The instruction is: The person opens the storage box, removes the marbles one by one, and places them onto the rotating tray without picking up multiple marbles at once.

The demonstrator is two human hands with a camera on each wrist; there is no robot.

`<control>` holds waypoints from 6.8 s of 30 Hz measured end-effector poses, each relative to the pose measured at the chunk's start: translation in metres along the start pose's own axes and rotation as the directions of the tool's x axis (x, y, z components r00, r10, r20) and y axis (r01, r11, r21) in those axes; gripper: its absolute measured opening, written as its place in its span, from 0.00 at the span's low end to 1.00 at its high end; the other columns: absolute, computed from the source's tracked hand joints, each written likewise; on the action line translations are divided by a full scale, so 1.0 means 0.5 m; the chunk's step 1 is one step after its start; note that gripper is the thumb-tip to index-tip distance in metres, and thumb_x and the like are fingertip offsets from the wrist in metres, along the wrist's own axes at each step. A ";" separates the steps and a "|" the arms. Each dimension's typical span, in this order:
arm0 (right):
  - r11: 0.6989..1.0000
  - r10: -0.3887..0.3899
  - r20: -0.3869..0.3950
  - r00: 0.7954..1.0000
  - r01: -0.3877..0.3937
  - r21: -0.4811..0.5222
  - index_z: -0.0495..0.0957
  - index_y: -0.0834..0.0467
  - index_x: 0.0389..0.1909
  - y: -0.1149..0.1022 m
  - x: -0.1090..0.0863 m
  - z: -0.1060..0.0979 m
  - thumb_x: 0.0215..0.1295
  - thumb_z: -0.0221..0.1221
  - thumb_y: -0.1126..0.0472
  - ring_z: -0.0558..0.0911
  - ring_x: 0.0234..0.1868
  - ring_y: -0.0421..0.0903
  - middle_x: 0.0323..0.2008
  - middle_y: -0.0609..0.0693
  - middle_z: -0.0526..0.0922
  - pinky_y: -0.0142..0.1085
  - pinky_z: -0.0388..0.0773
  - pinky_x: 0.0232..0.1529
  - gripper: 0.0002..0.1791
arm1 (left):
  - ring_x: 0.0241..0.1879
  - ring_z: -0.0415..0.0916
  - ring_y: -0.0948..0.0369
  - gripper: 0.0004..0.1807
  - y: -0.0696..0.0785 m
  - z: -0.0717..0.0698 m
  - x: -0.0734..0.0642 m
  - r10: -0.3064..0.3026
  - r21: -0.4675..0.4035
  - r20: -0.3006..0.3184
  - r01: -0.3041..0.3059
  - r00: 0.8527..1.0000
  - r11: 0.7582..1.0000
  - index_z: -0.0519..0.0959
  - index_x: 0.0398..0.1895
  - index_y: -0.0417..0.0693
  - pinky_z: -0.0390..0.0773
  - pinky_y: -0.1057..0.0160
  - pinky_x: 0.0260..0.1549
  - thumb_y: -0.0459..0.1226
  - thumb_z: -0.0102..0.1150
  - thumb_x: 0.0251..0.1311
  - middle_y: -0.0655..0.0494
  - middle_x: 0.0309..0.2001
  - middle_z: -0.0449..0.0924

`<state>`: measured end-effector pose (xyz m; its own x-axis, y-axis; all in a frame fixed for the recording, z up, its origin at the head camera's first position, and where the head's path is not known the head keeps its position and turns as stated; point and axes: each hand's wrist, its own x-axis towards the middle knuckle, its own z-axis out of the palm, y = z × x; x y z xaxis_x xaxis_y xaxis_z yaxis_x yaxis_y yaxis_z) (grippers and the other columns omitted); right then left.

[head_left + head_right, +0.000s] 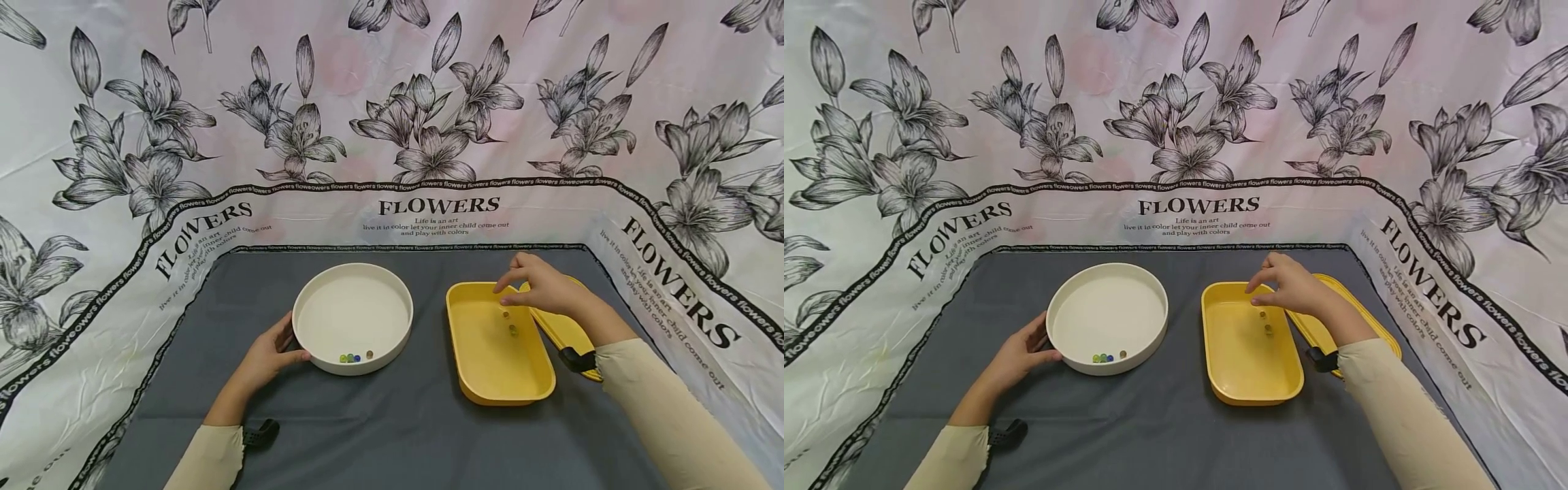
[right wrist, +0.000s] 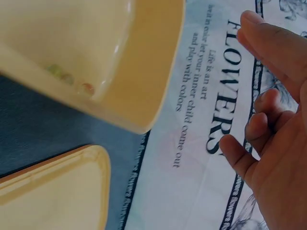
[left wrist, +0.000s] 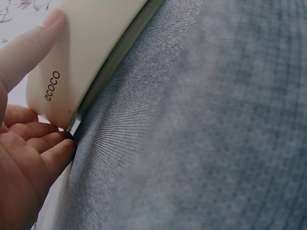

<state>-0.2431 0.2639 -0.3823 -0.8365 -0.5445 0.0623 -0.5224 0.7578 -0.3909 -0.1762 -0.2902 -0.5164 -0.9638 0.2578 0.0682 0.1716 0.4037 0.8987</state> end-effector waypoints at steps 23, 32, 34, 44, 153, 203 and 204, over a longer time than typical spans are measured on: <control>0.984 0.165 0.151 0.975 -0.173 0.042 0.91 0.52 0.43 0.076 -0.035 0.064 0.61 0.73 0.57 0.69 0.46 0.54 0.44 0.54 0.78 0.42 0.67 0.43 0.10 | 0.79 0.51 0.43 0.59 -0.005 -0.002 0.006 0.021 -0.016 0.003 -0.020 1.000 1.000 0.48 0.83 0.42 0.61 0.46 0.76 0.42 0.77 0.55 0.41 0.81 0.50; 0.984 0.124 0.195 0.973 -0.145 0.102 0.91 0.54 0.40 0.083 -0.032 0.081 0.60 0.74 0.58 0.75 0.45 0.49 0.44 0.49 0.86 0.40 0.72 0.46 0.09 | 0.80 0.49 0.43 0.59 -0.008 -0.005 0.004 0.030 -0.032 0.007 -0.029 1.000 0.999 0.47 0.83 0.42 0.59 0.47 0.76 0.41 0.77 0.56 0.41 0.82 0.48; 0.983 0.130 0.191 0.973 -0.152 0.101 0.91 0.54 0.40 0.083 -0.032 0.085 0.59 0.74 0.58 0.73 0.44 0.48 0.43 0.50 0.84 0.39 0.70 0.45 0.08 | 0.80 0.49 0.43 0.59 -0.008 -0.006 0.005 0.032 -0.037 0.008 -0.032 0.999 0.999 0.47 0.83 0.42 0.59 0.48 0.77 0.41 0.77 0.56 0.41 0.82 0.48; 0.981 0.178 0.167 0.970 -0.189 0.051 0.91 0.53 0.38 0.074 -0.031 0.108 0.58 0.74 0.57 0.67 0.39 0.49 0.38 0.53 0.76 0.38 0.62 0.37 0.09 | 0.80 0.50 0.43 0.59 0.001 -0.007 0.007 0.022 -0.039 0.001 -0.022 1.000 0.999 0.47 0.83 0.42 0.59 0.48 0.77 0.41 0.77 0.56 0.41 0.81 0.48; 0.960 0.004 -0.054 0.999 0.011 0.279 0.86 0.55 0.51 -0.077 0.100 0.036 0.73 0.63 0.57 0.65 0.54 0.55 0.49 0.55 0.66 0.47 0.64 0.48 0.11 | 0.80 0.51 0.44 0.58 -0.010 -0.009 0.004 0.010 -0.028 0.014 -0.010 1.000 1.000 0.48 0.83 0.44 0.62 0.52 0.76 0.42 0.77 0.56 0.43 0.82 0.49; 0.905 -0.152 0.054 0.987 0.117 0.408 0.88 0.52 0.50 -0.234 0.312 0.143 0.71 0.66 0.58 0.68 0.51 0.51 0.50 0.52 0.69 0.47 0.73 0.56 0.10 | 0.79 0.54 0.45 0.61 -0.005 -0.009 0.009 -0.006 -0.008 0.001 0.006 1.000 1.000 0.48 0.83 0.42 0.64 0.51 0.76 0.45 0.78 0.54 0.42 0.81 0.51; 0.906 -0.152 0.055 0.987 0.117 0.407 0.88 0.53 0.50 -0.238 0.315 0.146 0.71 0.66 0.58 0.67 0.50 0.51 0.50 0.52 0.69 0.47 0.73 0.54 0.10 | 0.79 0.54 0.45 0.61 -0.005 -0.009 0.010 -0.006 -0.010 0.003 0.006 1.000 1.000 0.47 0.83 0.42 0.64 0.51 0.76 0.45 0.78 0.54 0.42 0.81 0.51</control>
<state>-0.3006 0.0619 -0.3931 -0.7372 -0.6721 0.0702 -0.5034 0.4769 -0.7206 -0.1822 -0.2940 -0.5164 -0.9641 0.2583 0.0617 0.1639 0.3959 0.9035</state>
